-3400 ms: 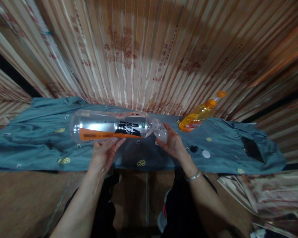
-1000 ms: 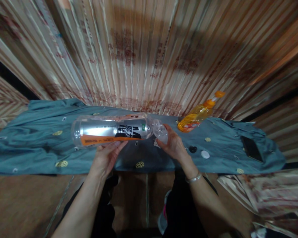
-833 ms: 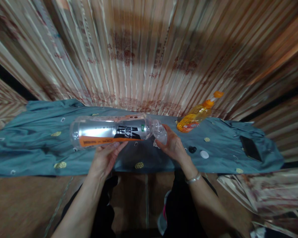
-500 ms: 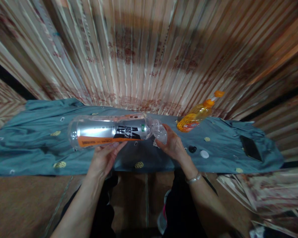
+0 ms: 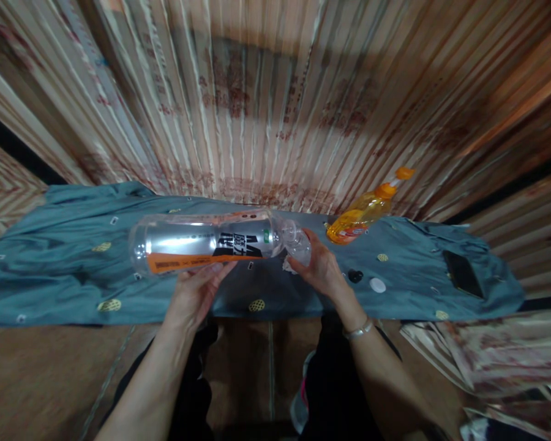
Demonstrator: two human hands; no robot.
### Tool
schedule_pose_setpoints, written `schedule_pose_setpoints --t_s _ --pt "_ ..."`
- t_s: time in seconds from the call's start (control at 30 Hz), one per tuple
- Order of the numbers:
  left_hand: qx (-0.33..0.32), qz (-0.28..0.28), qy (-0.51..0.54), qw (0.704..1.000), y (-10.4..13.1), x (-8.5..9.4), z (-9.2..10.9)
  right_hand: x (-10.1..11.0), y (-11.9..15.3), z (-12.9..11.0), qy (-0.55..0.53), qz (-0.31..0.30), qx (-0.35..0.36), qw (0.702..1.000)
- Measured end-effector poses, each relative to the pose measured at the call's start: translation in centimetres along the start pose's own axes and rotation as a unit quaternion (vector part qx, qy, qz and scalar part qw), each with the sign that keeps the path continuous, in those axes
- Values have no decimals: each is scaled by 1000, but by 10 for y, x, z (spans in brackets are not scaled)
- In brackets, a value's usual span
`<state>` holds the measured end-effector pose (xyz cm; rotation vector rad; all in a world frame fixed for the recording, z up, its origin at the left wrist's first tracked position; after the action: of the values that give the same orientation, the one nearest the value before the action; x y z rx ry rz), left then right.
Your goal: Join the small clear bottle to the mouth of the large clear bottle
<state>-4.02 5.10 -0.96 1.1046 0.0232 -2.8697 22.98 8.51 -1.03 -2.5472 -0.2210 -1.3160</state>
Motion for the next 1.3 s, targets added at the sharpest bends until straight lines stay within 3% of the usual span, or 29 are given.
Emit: schedule_pose_setpoints --t_s 1.3 --pt "11 -1 -14 1000 -1 -6 -5 3 3 11 -29 -7 -15 999"
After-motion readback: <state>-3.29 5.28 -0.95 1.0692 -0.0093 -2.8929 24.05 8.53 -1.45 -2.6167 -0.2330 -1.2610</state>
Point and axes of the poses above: each hand's wrist, its own y-axis away from the middle knuckle, its own x-axis out of the back of the hand, z = x × y, the point moved 6 cm from there along -y, towards the middle knuckle, and after that the axes turned 14 degrees about -z, right-handed, at the moved point
